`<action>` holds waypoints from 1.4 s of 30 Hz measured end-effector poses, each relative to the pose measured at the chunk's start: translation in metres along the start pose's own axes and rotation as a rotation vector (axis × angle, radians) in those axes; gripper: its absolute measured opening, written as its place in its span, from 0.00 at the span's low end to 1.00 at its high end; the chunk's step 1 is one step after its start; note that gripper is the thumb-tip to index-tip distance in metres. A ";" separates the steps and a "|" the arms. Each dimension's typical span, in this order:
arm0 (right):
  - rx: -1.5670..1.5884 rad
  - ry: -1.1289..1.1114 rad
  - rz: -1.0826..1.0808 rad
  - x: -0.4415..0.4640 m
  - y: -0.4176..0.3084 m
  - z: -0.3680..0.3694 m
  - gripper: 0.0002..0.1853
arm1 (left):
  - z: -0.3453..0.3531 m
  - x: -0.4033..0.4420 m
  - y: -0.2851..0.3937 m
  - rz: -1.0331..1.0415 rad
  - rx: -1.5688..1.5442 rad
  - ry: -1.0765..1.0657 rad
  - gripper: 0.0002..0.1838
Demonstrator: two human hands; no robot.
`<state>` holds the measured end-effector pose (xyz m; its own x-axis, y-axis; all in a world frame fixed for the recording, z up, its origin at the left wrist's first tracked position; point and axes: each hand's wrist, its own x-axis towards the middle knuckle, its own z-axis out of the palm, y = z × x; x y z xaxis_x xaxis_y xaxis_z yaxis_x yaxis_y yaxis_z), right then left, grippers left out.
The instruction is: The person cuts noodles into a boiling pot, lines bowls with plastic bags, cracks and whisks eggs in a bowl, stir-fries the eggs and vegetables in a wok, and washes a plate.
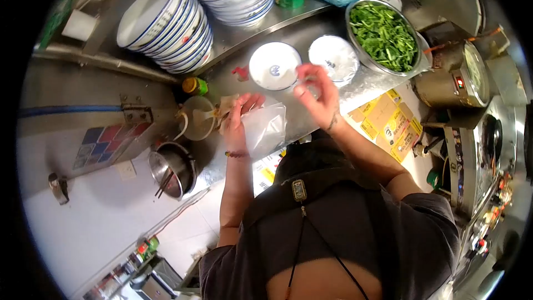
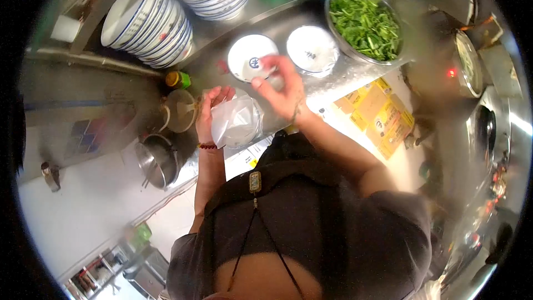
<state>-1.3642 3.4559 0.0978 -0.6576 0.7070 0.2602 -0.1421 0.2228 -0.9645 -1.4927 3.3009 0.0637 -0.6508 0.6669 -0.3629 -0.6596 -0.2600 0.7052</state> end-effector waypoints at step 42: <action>-0.904 -0.675 -0.114 0.161 0.213 -0.026 0.23 | -0.088 0.253 -0.033 0.434 1.479 -0.085 0.18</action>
<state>-1.4817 3.6346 -0.0644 -0.9787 0.2054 0.0024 0.1792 0.8594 -0.4788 -1.6686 3.4172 -0.1053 -0.6308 0.7756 0.0213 0.5512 0.4286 0.7159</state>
